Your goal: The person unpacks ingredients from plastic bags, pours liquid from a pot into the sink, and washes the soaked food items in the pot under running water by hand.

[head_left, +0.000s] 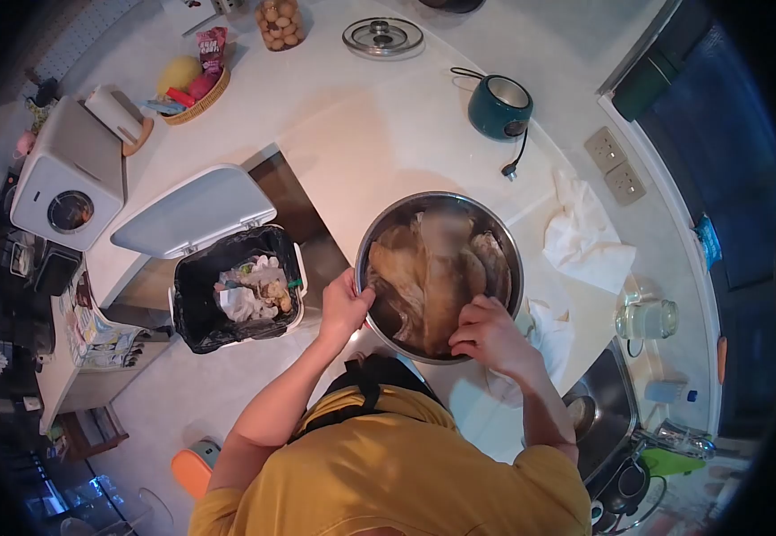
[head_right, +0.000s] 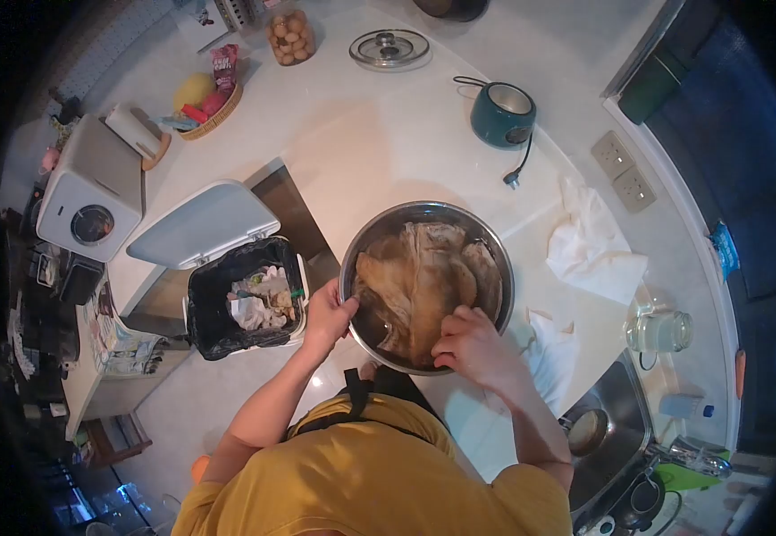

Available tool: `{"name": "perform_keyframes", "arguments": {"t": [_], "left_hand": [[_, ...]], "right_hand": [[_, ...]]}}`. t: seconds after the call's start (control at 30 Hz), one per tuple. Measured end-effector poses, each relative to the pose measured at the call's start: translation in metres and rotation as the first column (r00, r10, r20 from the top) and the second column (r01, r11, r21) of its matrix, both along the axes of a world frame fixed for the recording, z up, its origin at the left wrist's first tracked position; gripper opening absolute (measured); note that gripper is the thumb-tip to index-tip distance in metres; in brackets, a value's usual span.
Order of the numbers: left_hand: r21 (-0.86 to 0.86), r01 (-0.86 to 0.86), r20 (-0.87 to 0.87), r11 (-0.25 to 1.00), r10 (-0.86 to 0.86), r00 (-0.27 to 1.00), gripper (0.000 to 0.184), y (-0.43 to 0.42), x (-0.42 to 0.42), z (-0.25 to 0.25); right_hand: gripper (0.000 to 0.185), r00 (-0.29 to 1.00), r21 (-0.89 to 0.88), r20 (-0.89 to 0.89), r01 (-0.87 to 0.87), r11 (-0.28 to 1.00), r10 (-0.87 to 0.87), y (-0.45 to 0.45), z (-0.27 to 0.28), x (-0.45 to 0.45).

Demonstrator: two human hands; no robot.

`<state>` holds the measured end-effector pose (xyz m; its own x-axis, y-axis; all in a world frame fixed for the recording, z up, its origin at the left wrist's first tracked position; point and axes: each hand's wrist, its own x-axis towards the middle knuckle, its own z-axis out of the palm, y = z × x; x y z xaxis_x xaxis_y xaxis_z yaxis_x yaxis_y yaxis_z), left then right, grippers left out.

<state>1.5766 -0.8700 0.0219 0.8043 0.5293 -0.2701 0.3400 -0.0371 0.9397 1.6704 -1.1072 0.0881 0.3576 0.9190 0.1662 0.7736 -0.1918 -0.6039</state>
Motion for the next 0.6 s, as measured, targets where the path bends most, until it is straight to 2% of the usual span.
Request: {"name": "perform_keyframes", "arguments": {"t": [0.07, 0.1, 0.17, 0.3, 0.37, 0.4, 0.47, 0.5, 0.57, 0.6], "left_hand": [[0.010, -0.017, 0.019, 1.000, 0.017, 1.000, 0.009, 0.000, 0.000, -0.008], [0.020, -0.032, 0.044, 0.999, 0.031, 0.999, 0.009, 0.000, -0.001, -0.011], [0.032, -0.027, 0.040, 0.999, 0.025, 0.999, 0.010, -0.001, -0.002, -0.008], [0.000, 0.025, 0.034, 1.000, -0.025, 0.999, 0.004, -0.001, -0.002, -0.004], [0.031, 0.008, 0.046, 0.999, -0.010, 0.999, 0.006, 0.000, -0.002, -0.010], [-0.009, -0.016, 0.016, 1.000, 0.016, 1.000, 0.009, -0.001, -0.002, 0.000], [-0.047, -0.041, -0.015, 0.998, 0.040, 0.999, 0.013, -0.002, -0.002, 0.002], [-0.015, -0.035, -0.022, 0.999, 0.034, 0.999, 0.013, -0.001, -0.001, -0.001], [0.025, -0.026, -0.023, 0.999, 0.026, 0.999, 0.013, 0.000, -0.001, -0.002], [0.022, -0.025, -0.026, 0.999, 0.026, 0.999, 0.014, 0.000, 0.000, 0.000]], "right_hand": [[0.008, 0.980, -0.238, 0.192, -0.010, 0.971, 0.057, 0.008, -0.005, -0.003], [0.008, 0.980, -0.237, 0.190, -0.010, 0.971, 0.056, 0.009, -0.016, -0.002], [0.006, 0.926, -0.331, 0.339, -0.046, 0.943, 0.165, 0.012, -0.039, 0.001], [0.007, 0.925, -0.331, 0.333, -0.065, 0.941, 0.181, 0.017, -0.027, 0.003], [0.005, 0.949, -0.359, 0.265, -0.067, 0.931, 0.170, 0.016, -0.022, 0.004], [0.005, 0.949, -0.360, 0.262, -0.070, 0.930, 0.173, 0.016, -0.017, 0.003], [0.009, 0.982, -0.251, 0.190, 0.045, 0.967, 0.004, 0.018, -0.008, 0.001], [0.009, 0.981, -0.250, 0.191, 0.045, 0.967, 0.004, 0.016, -0.010, 0.002], [0.017, 0.984, -0.260, 0.115, -0.105, 0.960, 0.139, 0.013, -0.016, 0.008], [0.017, 0.983, -0.255, 0.120, -0.102, 0.962, 0.136, 0.014, -0.014, 0.009]]}}
